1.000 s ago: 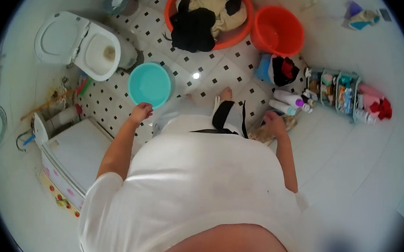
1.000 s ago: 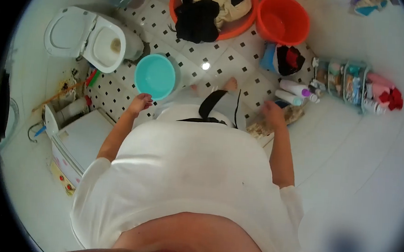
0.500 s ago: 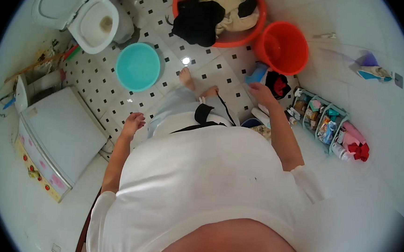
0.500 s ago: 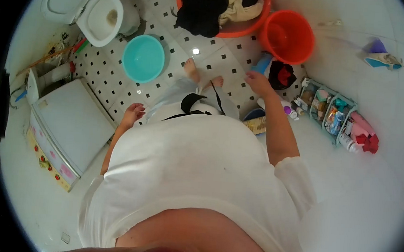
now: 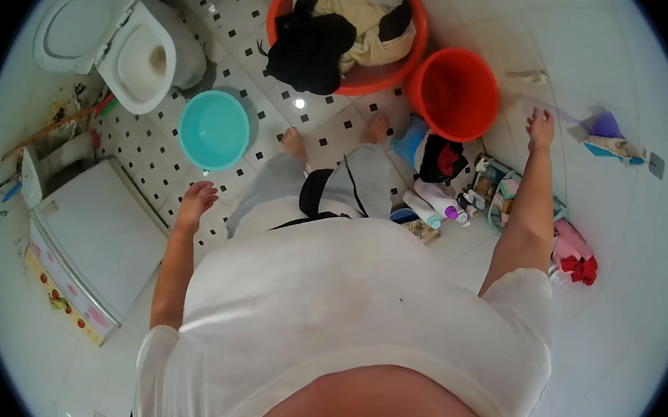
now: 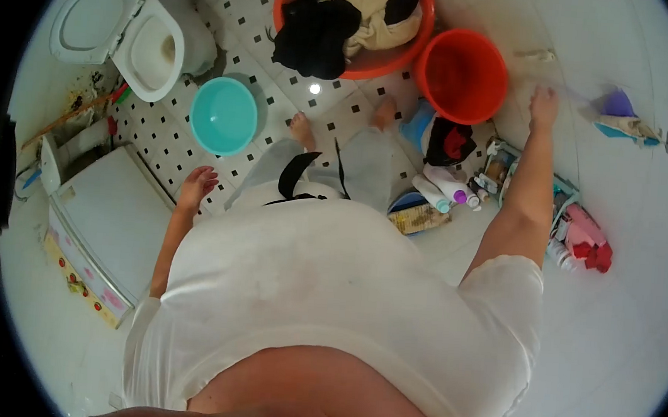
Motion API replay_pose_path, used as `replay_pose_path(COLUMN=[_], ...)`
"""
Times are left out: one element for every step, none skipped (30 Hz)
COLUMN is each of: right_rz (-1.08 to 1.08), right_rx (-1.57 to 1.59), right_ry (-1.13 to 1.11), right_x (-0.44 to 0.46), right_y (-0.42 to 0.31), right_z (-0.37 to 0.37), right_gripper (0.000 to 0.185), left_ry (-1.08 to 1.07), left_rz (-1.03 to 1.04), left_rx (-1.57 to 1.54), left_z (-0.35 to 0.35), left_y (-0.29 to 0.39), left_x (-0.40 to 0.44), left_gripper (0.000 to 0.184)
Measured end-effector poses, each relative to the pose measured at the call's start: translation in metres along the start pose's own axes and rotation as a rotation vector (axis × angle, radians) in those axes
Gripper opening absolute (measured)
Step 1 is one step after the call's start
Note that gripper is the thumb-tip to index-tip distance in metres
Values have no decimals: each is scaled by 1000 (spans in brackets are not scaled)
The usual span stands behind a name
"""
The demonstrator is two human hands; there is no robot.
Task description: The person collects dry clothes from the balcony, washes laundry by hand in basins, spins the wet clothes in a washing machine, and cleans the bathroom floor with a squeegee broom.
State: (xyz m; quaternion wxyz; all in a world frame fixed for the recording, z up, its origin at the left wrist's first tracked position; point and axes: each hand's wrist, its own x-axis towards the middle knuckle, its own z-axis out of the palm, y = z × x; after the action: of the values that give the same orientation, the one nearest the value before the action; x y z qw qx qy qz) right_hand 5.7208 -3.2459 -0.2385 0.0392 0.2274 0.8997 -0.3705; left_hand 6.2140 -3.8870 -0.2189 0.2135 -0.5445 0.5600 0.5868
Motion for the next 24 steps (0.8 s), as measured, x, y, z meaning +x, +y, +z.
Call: replay_pose_path(right_rz=[-24, -88, -148, -205, -247, -398, -552, -718, -598, -480, -363, -374, -383, -390, -431, -471, -443, -416, -324, -234, -233, -233, -232, -220], right_rx=[-51, -154, -224, -297, -346, -473, -596, -714, -711, -705, -697, -639, -578, -518, -509, -498, -498, -497, -507, -517, -575, -633, -691, -626], right_ry=[43, 125, 173, 226, 243, 221, 198, 178, 70, -40, -150, -107, -63, -20, 25, 72, 77, 81, 44, 8, -64, -136, -209, -199], right_x=[30, 58, 67, 74, 62, 88, 123, 149, 144, 133, 119, 117, 115, 114, 113, 112, 118, 123, 138, 147, 153, 159, 162, 162], right_y=[0, 1, -13, -31, -52, -27, 0, 18, 7, -6, -19, -19, -17, -13, -7, 0, 9, 18, 31, 37, 41, 43, 45, 48], right_z=[3, 12, 18, 24, 27, 31, 42, 44, 38, 35, 32, 32, 32, 30, 24, 17, 11, 5, -6, -13, -16, -20, -23, -22], right_gripper=[61, 65, 65, 65, 60, 59, 58, 57, 55, 52, 50, 47, 44, 41, 40, 39, 39, 39, 40, 41, 41, 42, 42, 42], left_ry=[19, 37, 56, 46, 33, 17, 4, -1, -6, -8, -7, -14, -20, -26, -44, -36, -29, -23, -13, -4, 5, 6, 6, 6], left_rz=[-29, -62, -92, -104, -121, -143, -149, -147, -145, -145, -128, -116, -102, -90, -79, -84, -89, -92, -92, -90, -89, -83, -78, -73], left_rx=[20, 41, 62, 63, 70, 79, 120, 120, 114, 103, 90, 87, 85, 85, 76, 85, 95, 108, 124, 138, 151, 149, 147, 143], left_z=[11, 22, 36, 50, 64, 80, 98, 112, 125, 139, 154, 168, 180, 189, 196, 200, 202, 203, 203, 203, 204, 205, 207, 208], left_y=[3, 5, 9, 13, 15, 22, 31, 37, 41, 43, 53, 61, 69, 75, 80, 82, 83, 85, 87, 89, 90, 91, 93, 95], left_x=[-3, -7, -10, -14, -19, -27, -34, -33, -31, -33, -38, -41, -45, -49, -53, -55, -57, -59, -60, -62, -63, -64, -66, -66], left_gripper=[33, 33, 33, 33, 33, 33, 33, 33, 34, 34, 34, 33, 33, 33, 32, 32, 32, 32, 32, 32, 32, 33, 33, 33])
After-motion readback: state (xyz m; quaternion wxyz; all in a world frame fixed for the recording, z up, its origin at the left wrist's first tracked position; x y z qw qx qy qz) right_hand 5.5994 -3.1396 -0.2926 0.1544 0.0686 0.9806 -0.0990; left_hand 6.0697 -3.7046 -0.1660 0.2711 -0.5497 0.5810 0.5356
